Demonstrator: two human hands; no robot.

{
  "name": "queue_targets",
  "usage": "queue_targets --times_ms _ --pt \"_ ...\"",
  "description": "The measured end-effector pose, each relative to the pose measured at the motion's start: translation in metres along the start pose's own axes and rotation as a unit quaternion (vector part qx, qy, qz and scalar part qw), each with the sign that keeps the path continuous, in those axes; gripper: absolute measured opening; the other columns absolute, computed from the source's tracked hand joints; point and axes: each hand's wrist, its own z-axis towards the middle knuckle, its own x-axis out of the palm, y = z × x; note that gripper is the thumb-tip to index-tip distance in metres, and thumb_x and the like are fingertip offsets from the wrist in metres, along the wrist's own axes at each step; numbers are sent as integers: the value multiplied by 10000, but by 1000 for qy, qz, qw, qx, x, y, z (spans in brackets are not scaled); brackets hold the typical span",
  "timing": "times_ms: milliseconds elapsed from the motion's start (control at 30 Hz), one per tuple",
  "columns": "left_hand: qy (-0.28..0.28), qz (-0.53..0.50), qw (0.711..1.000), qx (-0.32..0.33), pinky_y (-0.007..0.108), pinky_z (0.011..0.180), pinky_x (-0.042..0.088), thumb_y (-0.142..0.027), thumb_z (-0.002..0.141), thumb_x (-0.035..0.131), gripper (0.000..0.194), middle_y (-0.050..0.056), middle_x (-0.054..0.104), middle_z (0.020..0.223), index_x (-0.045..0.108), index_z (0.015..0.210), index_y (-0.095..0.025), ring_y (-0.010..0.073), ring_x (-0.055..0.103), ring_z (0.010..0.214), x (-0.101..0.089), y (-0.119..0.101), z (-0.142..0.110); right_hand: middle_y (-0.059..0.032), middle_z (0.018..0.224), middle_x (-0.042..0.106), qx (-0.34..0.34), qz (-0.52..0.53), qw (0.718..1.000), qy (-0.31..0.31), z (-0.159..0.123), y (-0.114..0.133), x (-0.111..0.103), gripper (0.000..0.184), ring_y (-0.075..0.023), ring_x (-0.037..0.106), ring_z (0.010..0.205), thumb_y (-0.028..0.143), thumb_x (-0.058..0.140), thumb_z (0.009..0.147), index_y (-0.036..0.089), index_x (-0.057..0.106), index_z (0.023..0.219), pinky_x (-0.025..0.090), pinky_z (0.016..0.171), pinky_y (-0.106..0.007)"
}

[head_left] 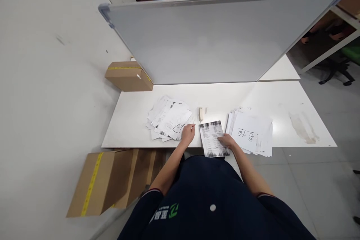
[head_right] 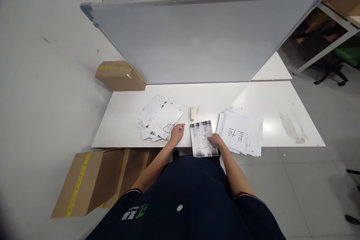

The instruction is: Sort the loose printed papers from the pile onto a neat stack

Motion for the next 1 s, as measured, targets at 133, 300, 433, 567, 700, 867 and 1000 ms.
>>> queue_targets --times_ms 133,300,433,567,700,867,1000 --pt "36 49 998 10 335 892 407 -168 837 406 340 71 608 1097 560 1141 -170 196 537 975 4 -10 11 -95 794 695 45 28 999 1 19 -9 7 113 -191 652 712 203 547 608 162 591 704 464 535 -218" --pt "78 106 991 31 346 906 375 -159 851 353 403 77 560 1147 485 1230 -198 219 494 1027 6 -22 23 -116 834 690 56 38 998 -3 36 -7 9 79 -196 652 730 202 567 605 167 564 676 457 517 -213" --pt "143 155 977 36 341 887 366 -121 844 323 494 86 533 1144 373 1320 -244 221 476 1036 8 -26 33 -111 812 686 55 40 998 -11 43 -4 12 60 -192 647 719 187 555 604 167 546 659 441 486 -201" --pt "196 207 958 16 344 815 390 -70 785 359 603 82 507 1136 331 1335 -316 239 471 1012 11 -30 39 -98 741 677 57 46 997 -19 47 -3 14 53 -185 639 672 178 551 594 170 540 646 435 472 -203" --pt "214 235 948 -8 372 812 392 -81 784 359 608 88 483 1151 323 1330 -346 263 450 1040 14 -31 42 -82 673 666 57 50 997 -28 46 -1 15 50 -179 630 620 182 550 583 167 537 629 431 461 -205" --pt "205 217 954 -12 370 810 400 -100 796 376 599 111 492 1119 313 1343 -336 260 470 1026 17 -33 40 -74 667 673 41 56 997 -38 39 5 12 85 -185 636 641 185 550 565 157 563 644 442 485 -201" --pt "128 159 979 28 359 851 393 -129 811 395 540 104 533 1056 366 1327 -285 236 496 985 8 -27 27 -83 761 687 10 69 995 -64 21 6 -15 189 -205 642 722 229 566 573 138 601 735 475 570 -229"
